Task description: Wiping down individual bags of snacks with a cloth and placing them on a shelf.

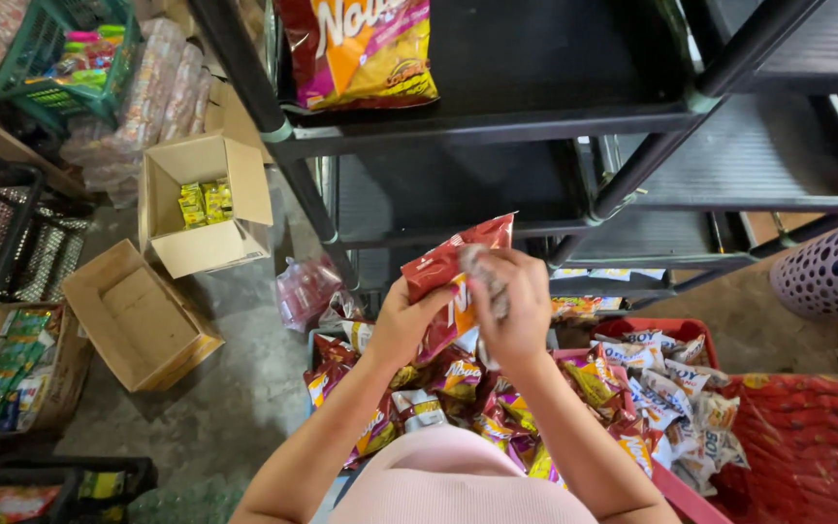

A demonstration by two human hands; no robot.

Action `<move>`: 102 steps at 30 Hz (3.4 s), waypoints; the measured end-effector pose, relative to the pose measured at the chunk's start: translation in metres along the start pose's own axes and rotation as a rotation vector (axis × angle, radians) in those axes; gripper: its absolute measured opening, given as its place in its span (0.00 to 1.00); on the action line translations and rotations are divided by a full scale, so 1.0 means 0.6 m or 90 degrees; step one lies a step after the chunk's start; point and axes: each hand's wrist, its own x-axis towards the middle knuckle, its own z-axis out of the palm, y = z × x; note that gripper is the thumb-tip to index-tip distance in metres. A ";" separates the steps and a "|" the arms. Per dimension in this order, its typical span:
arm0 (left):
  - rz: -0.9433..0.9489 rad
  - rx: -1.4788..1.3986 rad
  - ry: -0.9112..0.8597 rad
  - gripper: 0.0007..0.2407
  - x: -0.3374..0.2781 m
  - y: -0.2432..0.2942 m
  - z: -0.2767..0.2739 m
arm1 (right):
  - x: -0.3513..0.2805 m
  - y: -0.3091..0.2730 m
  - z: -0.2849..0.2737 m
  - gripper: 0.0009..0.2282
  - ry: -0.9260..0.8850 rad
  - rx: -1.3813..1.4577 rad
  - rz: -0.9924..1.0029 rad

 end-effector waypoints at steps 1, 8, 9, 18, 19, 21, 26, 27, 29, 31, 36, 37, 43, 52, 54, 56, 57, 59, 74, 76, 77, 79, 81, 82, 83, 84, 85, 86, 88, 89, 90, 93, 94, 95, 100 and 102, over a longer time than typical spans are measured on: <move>-0.002 0.001 -0.003 0.09 -0.007 0.006 -0.005 | 0.001 -0.014 0.005 0.11 0.001 -0.003 0.003; -0.025 0.126 -0.034 0.12 -0.015 0.027 -0.034 | 0.028 0.018 0.016 0.08 0.034 0.018 0.053; -0.070 0.126 -0.016 0.12 -0.014 0.033 -0.036 | 0.032 0.029 0.013 0.07 0.031 0.040 0.092; -0.012 0.175 -0.070 0.13 -0.026 0.049 -0.026 | -0.013 -0.038 0.022 0.09 -0.045 0.035 -0.050; -0.008 0.175 -0.070 0.13 -0.026 0.050 -0.024 | -0.008 -0.017 0.021 0.09 -0.043 0.036 -0.052; -0.034 0.198 -0.050 0.17 -0.031 0.050 -0.022 | -0.004 0.019 0.018 0.08 -0.024 0.019 -0.023; -0.056 0.179 -0.021 0.16 -0.017 -0.007 -0.046 | 0.002 0.043 0.007 0.07 0.023 0.040 0.102; -0.062 0.167 -0.012 0.15 -0.003 -0.041 -0.062 | 0.008 0.029 -0.001 0.08 0.039 0.039 0.094; -0.047 0.170 -0.017 0.16 -0.010 -0.007 -0.050 | 0.002 -0.006 0.004 0.07 0.029 0.044 0.042; -0.034 0.173 -0.021 0.17 -0.011 -0.002 -0.044 | -0.013 -0.025 0.012 0.07 0.017 0.049 -0.008; -0.009 0.229 -0.066 0.16 -0.013 0.000 -0.043 | -0.015 -0.012 0.026 0.08 -0.004 0.032 0.028; -0.009 0.228 -0.063 0.16 -0.019 0.016 -0.034 | -0.016 0.011 0.025 0.08 -0.006 0.034 0.027; -0.041 0.200 -0.068 0.18 -0.014 0.003 -0.035 | -0.010 0.051 0.008 0.08 0.037 -0.008 0.050; 0.019 0.121 -0.183 0.25 -0.025 0.066 -0.030 | -0.011 0.009 0.017 0.07 -0.001 0.048 -0.013; 0.046 0.210 -0.122 0.20 -0.023 0.056 -0.028 | -0.016 0.055 0.017 0.08 0.024 0.008 0.022; 0.045 0.196 -0.116 0.21 -0.017 0.034 -0.036 | -0.020 0.041 0.013 0.09 0.017 0.005 0.019; 0.044 0.184 -0.112 0.21 -0.012 0.023 -0.040 | -0.021 0.035 0.011 0.09 0.013 0.000 0.017; 0.048 0.175 -0.113 0.21 -0.006 0.019 -0.040 | -0.042 0.026 0.031 0.09 -0.001 0.017 0.004; 0.022 0.147 -0.074 0.20 -0.016 0.000 -0.038 | -0.013 0.007 0.007 0.06 0.010 0.004 0.066; 0.031 0.168 -0.073 0.20 -0.014 -0.016 -0.046 | -0.023 -0.040 0.011 0.07 -0.001 0.013 0.054; 0.047 0.161 -0.091 0.22 -0.010 -0.030 -0.049 | -0.031 -0.064 0.014 0.07 -0.026 0.027 0.058; 0.064 0.155 -0.112 0.24 -0.011 -0.048 -0.053 | -0.038 -0.079 0.016 0.09 -0.048 0.039 0.063; 0.028 0.201 -0.109 0.16 -0.019 -0.049 -0.058 | -0.030 -0.066 0.016 0.11 -0.042 -0.017 0.055; 0.028 0.202 -0.107 0.16 -0.028 -0.025 -0.051 | -0.023 -0.058 0.011 0.11 -0.042 -0.015 0.055; 0.045 0.212 -0.117 0.18 -0.036 -0.002 -0.044 | -0.017 -0.049 0.007 0.09 -0.033 -0.018 0.063; 0.061 0.221 -0.127 0.21 -0.046 0.021 -0.037 | -0.011 -0.042 0.001 0.08 -0.024 -0.023 0.071; 0.060 0.221 -0.125 0.21 -0.055 0.039 -0.036 | -0.019 -0.018 0.004 0.08 -0.026 -0.022 0.072; -0.026 0.141 -0.154 0.24 -0.060 0.058 -0.032 | -0.023 0.008 0.007 0.07 -0.015 -0.013 0.090; -0.112 0.058 -0.180 0.27 -0.069 0.079 -0.024 | -0.027 0.043 0.007 0.06 -0.007 -0.004 0.108; -0.039 0.132 -0.169 0.25 -0.073 0.080 -0.020 | -0.028 0.051 0.005 0.06 -0.004 -0.007 0.120; 0.037 0.208 -0.158 0.23 -0.075 0.082 -0.017 | -0.025 0.061 0.005 0.07 0.001 -0.010 0.131; 0.000 0.176 -0.121 0.23 -0.086 0.126 -0.012 | -0.030 0.088 0.006 0.07 0.001 -0.018 0.161; 0.001 0.177 -0.121 0.23 -0.082 0.105 -0.019 | -0.026 0.072 -0.003 0.07 0.002 -0.017 0.160; -0.036 0.151 -0.040 0.17 -0.077 0.084 -0.026 | -0.021 0.055 -0.012 0.06 0.028 -0.021 0.142; -0.059 0.109 0.097 0.16 -0.063 0.029 -0.032 | -0.028 -0.040 -0.024 0.06 0.049 -0.021 0.090; -0.099 0.129 0.150 0.14 -0.064 0.016 -0.033 | -0.025 -0.110 -0.012 0.02 -0.037 0.004 0.003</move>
